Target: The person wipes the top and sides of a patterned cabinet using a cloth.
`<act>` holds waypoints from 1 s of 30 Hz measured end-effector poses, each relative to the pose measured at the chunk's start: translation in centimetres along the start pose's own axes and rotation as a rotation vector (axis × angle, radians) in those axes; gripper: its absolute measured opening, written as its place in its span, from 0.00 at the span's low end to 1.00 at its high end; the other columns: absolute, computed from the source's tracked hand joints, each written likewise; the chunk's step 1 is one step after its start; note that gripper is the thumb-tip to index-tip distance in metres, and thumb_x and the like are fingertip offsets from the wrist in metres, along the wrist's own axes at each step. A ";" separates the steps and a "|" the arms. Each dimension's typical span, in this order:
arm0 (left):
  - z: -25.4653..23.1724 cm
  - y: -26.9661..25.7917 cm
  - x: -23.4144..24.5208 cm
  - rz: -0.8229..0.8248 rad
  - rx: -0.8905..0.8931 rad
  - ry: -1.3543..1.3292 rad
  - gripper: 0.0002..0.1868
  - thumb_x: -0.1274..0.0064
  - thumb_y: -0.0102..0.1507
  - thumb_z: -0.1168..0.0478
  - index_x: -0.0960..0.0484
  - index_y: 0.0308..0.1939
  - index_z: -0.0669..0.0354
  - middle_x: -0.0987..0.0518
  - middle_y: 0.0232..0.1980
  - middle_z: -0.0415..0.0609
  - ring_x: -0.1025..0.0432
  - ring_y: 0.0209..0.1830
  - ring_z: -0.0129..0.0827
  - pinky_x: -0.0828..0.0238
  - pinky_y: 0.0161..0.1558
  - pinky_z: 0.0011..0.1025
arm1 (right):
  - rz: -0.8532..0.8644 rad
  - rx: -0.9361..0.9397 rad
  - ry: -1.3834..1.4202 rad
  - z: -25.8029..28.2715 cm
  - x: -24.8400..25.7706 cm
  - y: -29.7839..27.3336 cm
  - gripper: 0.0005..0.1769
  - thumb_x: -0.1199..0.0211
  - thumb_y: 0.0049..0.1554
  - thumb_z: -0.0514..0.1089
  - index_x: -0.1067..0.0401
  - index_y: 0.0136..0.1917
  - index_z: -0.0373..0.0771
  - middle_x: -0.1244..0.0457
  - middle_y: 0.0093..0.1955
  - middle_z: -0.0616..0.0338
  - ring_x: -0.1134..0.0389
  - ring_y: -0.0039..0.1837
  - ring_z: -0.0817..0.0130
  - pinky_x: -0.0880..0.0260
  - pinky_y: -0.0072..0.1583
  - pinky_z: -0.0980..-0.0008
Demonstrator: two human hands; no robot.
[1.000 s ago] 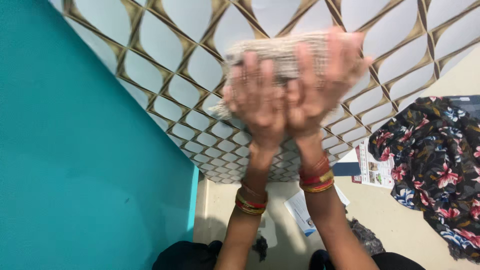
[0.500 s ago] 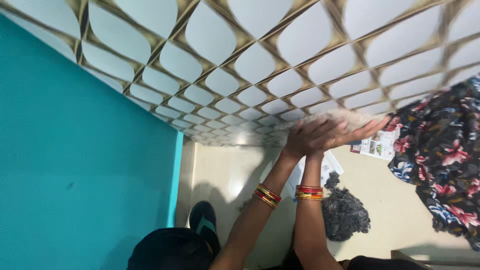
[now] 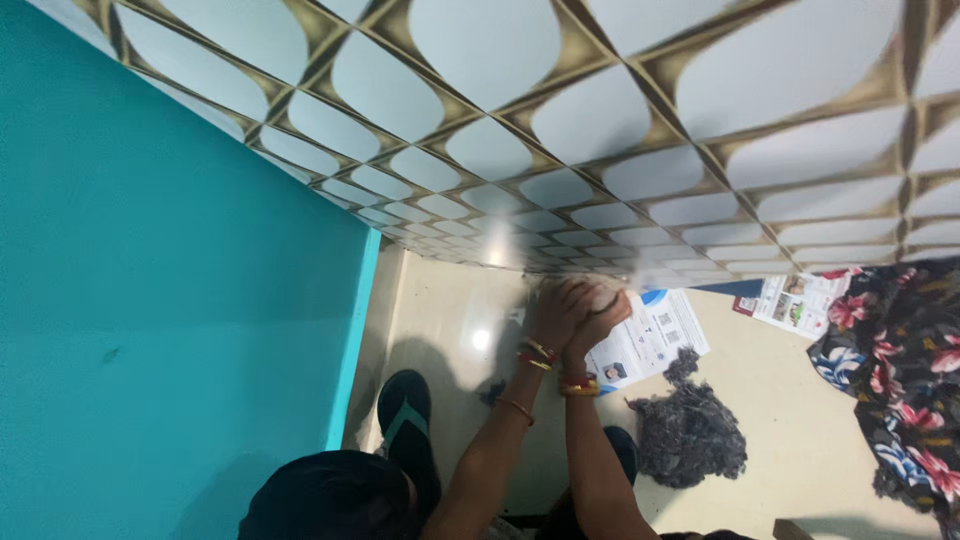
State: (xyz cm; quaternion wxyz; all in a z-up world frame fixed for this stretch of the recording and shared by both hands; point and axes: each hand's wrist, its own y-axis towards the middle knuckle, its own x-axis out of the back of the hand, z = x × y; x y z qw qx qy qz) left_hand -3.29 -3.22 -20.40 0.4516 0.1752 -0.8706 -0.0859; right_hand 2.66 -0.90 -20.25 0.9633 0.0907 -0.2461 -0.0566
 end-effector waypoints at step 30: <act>2.2 8.5 26.3 -1.177 0.198 0.352 0.18 0.49 0.76 0.54 0.27 0.69 0.46 0.35 0.77 0.59 0.38 0.74 0.56 0.40 0.73 0.51 | -0.050 0.704 0.413 34.1 0.7 1.4 0.24 0.38 0.52 0.32 0.27 0.62 0.42 0.40 0.61 0.53 0.38 0.65 0.56 0.34 0.67 0.57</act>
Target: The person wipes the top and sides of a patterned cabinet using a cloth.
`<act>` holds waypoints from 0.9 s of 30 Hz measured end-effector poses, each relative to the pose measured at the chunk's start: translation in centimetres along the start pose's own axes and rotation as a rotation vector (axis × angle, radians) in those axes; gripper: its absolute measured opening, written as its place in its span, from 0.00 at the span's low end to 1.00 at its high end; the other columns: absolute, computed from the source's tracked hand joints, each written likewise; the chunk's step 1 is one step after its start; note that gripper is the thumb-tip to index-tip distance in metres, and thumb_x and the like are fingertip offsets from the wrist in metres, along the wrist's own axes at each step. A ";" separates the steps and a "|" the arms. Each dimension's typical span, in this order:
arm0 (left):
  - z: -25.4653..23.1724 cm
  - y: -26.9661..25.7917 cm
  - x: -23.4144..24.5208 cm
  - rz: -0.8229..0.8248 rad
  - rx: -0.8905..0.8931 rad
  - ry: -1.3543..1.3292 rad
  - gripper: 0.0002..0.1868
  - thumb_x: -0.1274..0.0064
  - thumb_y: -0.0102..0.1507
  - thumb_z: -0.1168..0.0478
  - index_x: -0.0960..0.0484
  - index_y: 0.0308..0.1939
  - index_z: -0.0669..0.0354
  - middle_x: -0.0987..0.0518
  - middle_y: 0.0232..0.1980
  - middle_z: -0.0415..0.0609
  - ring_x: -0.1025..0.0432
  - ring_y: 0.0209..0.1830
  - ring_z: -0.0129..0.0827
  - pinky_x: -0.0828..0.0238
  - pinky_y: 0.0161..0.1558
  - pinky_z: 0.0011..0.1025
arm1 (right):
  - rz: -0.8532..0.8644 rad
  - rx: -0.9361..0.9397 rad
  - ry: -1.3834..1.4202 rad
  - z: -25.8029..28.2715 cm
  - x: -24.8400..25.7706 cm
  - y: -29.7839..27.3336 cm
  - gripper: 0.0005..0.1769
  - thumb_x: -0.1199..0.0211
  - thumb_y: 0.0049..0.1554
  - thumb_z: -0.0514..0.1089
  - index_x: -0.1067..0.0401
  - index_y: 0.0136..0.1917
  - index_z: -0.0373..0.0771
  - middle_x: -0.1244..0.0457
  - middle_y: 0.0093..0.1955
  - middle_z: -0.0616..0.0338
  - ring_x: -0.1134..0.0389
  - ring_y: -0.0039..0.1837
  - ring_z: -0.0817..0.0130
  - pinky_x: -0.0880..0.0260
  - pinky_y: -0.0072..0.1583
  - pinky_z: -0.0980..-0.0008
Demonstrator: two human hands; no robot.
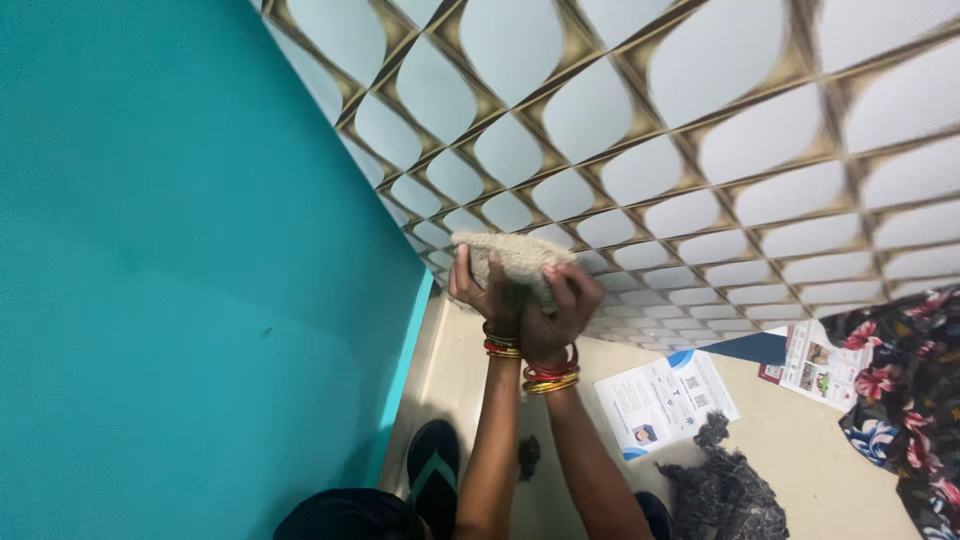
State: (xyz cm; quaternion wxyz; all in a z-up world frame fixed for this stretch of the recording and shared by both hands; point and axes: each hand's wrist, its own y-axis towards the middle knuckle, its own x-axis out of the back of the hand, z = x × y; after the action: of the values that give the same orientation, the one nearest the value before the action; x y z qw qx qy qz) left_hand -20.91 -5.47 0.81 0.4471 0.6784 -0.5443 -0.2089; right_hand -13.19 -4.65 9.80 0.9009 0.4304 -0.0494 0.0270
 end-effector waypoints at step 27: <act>-27.1 18.1 1.4 0.186 -0.379 -0.407 0.15 0.45 0.72 0.62 0.20 0.62 0.44 0.28 0.70 0.49 0.36 0.69 0.46 0.39 0.71 0.43 | -0.329 0.248 -0.257 1.4 13.0 23.4 0.16 0.44 0.71 0.41 0.33 0.70 0.53 0.50 0.81 0.47 0.53 0.84 0.43 0.46 0.79 0.40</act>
State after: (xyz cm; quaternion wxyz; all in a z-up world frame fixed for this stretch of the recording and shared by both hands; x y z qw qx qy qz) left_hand -9.62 3.41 30.11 0.4649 0.4739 -0.6339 -0.3968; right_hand -2.48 8.98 30.22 0.8198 0.5398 -0.0891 -0.1693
